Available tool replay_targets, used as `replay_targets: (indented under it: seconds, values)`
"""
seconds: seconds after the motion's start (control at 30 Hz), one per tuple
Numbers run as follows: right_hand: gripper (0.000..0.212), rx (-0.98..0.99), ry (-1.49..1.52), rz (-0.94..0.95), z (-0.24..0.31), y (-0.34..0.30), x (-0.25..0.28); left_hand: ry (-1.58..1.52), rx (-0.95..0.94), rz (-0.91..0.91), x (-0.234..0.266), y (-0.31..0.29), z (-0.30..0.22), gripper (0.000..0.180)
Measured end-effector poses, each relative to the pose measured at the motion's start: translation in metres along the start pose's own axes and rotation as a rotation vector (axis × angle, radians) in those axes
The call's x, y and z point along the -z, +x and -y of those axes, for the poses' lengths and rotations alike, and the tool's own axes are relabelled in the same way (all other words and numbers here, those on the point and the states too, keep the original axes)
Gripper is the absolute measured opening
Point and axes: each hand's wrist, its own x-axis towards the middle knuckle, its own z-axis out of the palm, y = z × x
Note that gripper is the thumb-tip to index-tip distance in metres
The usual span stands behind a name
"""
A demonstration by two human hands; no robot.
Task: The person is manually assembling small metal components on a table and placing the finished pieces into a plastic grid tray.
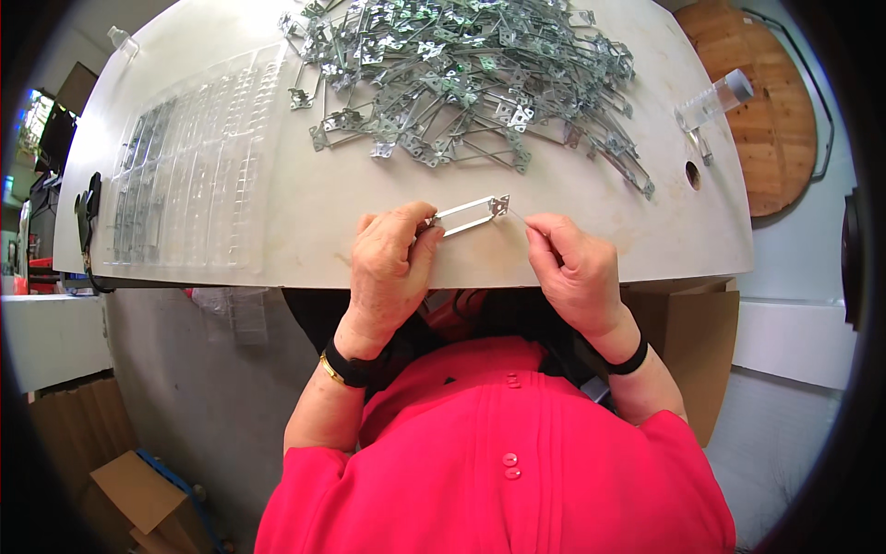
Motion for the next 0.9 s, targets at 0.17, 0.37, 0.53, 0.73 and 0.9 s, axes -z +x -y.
replay_targets:
  seconds: [0.17, 0.37, 0.53, 0.73, 0.9]
  values:
    - [0.016, 0.061, -0.059, -0.042, 0.004, 0.010, -0.009, 0.088, -0.067, -0.023, -0.004, -0.001, 0.003, 0.024]
    - [0.015, 0.106, -0.081, -0.055, 0.004, 0.012, -0.013, 0.051, -0.017, -0.016, -0.003, -0.003, 0.000, 0.027]
    - [0.015, 0.111, -0.101, -0.033, 0.005, 0.011, -0.013, 0.032, -0.063, -0.043, -0.004, -0.003, 0.006, 0.029]
    - [0.015, 0.163, -0.140, -0.020, 0.003, 0.012, -0.011, 0.059, -0.111, -0.016, -0.002, 0.000, 0.004, 0.029]
    - [0.015, 0.136, -0.115, -0.030, 0.005, 0.014, -0.011, 0.060, -0.118, -0.009, -0.003, 0.001, 0.005, 0.031]
